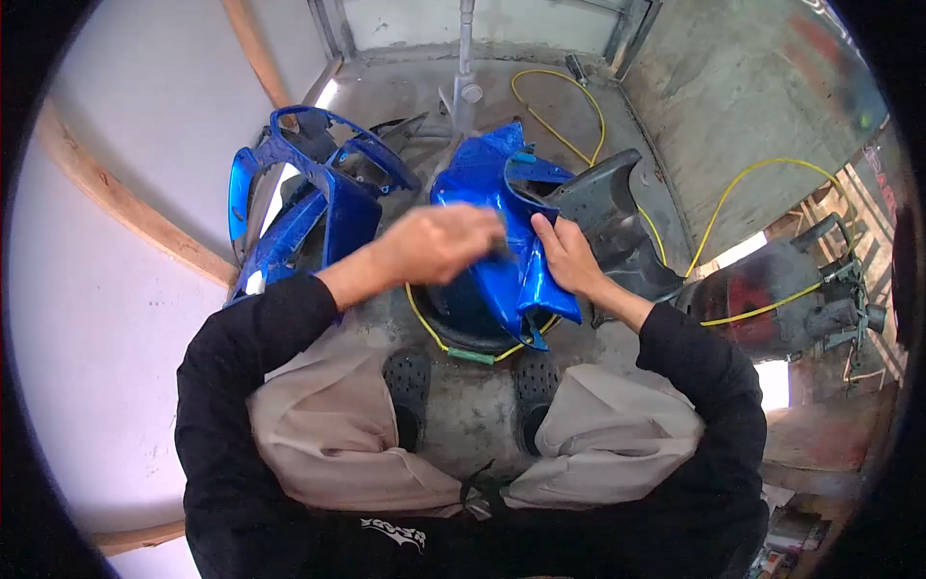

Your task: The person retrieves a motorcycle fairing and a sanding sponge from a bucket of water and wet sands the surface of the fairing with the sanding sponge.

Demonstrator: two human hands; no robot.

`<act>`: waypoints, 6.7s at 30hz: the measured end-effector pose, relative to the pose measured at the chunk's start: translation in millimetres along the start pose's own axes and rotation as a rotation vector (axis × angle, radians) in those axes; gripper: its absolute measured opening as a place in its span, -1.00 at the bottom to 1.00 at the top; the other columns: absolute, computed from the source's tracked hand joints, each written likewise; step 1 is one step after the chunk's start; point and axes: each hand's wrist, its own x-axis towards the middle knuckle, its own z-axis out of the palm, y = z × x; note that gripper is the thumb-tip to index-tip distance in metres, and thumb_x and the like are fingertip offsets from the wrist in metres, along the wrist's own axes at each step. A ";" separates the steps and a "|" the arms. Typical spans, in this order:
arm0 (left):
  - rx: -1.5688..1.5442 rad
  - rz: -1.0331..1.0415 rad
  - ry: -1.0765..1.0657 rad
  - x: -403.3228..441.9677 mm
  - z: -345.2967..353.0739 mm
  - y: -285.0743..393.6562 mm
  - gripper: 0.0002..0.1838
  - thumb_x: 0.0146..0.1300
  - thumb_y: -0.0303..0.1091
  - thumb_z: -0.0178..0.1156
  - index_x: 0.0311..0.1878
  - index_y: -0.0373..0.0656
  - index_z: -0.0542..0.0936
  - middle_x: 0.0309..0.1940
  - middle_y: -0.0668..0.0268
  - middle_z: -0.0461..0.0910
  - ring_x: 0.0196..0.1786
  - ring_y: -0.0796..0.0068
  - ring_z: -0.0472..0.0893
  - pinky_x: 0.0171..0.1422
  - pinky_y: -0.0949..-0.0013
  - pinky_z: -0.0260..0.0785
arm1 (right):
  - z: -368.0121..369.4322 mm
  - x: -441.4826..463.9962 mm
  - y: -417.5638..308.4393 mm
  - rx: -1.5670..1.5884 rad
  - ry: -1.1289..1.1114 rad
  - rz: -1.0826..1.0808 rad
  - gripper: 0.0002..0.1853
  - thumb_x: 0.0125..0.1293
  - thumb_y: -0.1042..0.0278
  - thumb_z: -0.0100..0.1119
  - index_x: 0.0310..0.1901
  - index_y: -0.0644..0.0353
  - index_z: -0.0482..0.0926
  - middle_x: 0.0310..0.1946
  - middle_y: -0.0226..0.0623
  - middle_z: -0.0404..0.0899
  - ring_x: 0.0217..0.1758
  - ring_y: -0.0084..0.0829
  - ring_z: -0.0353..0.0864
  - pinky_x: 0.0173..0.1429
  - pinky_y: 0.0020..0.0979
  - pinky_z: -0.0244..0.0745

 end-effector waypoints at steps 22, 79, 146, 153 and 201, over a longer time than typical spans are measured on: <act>0.090 -0.201 0.112 -10.1 -9.6 -12.0 -0.60 0.39 -0.44 0.26 0.27 -0.27 0.64 0.27 0.06 0.72 0.29 0.02 0.73 0.45 0.04 0.60 | 5.1 -1.3 -4.7 -0.009 -0.007 0.025 -0.43 0.77 -0.10 -0.03 0.00 0.38 0.65 -0.27 0.02 0.71 -0.19 -0.12 0.66 0.07 -0.09 0.52; 0.031 -0.091 0.187 28.8 13.3 -16.4 -0.58 0.46 -0.54 0.25 0.36 -0.24 0.60 0.33 0.20 0.72 0.33 0.18 0.71 0.28 0.08 0.49 | -47.6 42.8 -3.7 -0.312 0.210 -0.103 -0.48 0.45 -0.11 0.45 -0.14 0.29 0.58 -0.05 -0.03 0.66 0.03 -0.12 0.70 0.06 -0.16 0.55; -0.169 -0.159 0.162 -6.8 3.2 29.6 -0.74 0.48 -0.46 0.19 0.16 -0.29 0.66 0.16 0.01 0.73 0.16 0.00 0.76 0.25 0.07 0.66 | -21.1 48.3 -10.0 -0.460 0.164 -0.752 -0.50 0.26 0.10 0.62 -0.67 0.15 0.55 -0.68 -0.27 0.47 -0.55 -0.20 0.44 -0.43 -0.13 0.33; -0.266 -0.316 0.105 -6.6 -6.0 22.3 -0.69 0.52 -0.44 0.18 0.25 -0.26 0.65 0.27 0.00 0.71 0.25 -0.02 0.75 0.29 0.04 0.66 | -21.6 48.5 -10.1 -0.496 0.187 -0.726 -0.51 0.25 0.06 0.63 -0.67 0.13 0.59 -0.68 -0.25 0.48 -0.54 -0.22 0.48 -0.42 -0.14 0.39; -0.064 -0.231 0.133 -9.2 -1.9 25.0 -0.68 0.49 -0.44 0.22 0.25 -0.22 0.64 0.00 0.08 0.80 -0.05 0.07 0.81 0.05 0.07 0.69 | -15.9 43.9 -10.6 -0.483 0.209 -0.753 -0.50 0.25 0.05 0.62 -0.69 0.11 0.58 -0.69 -0.27 0.46 -0.56 -0.23 0.43 -0.46 -0.13 0.34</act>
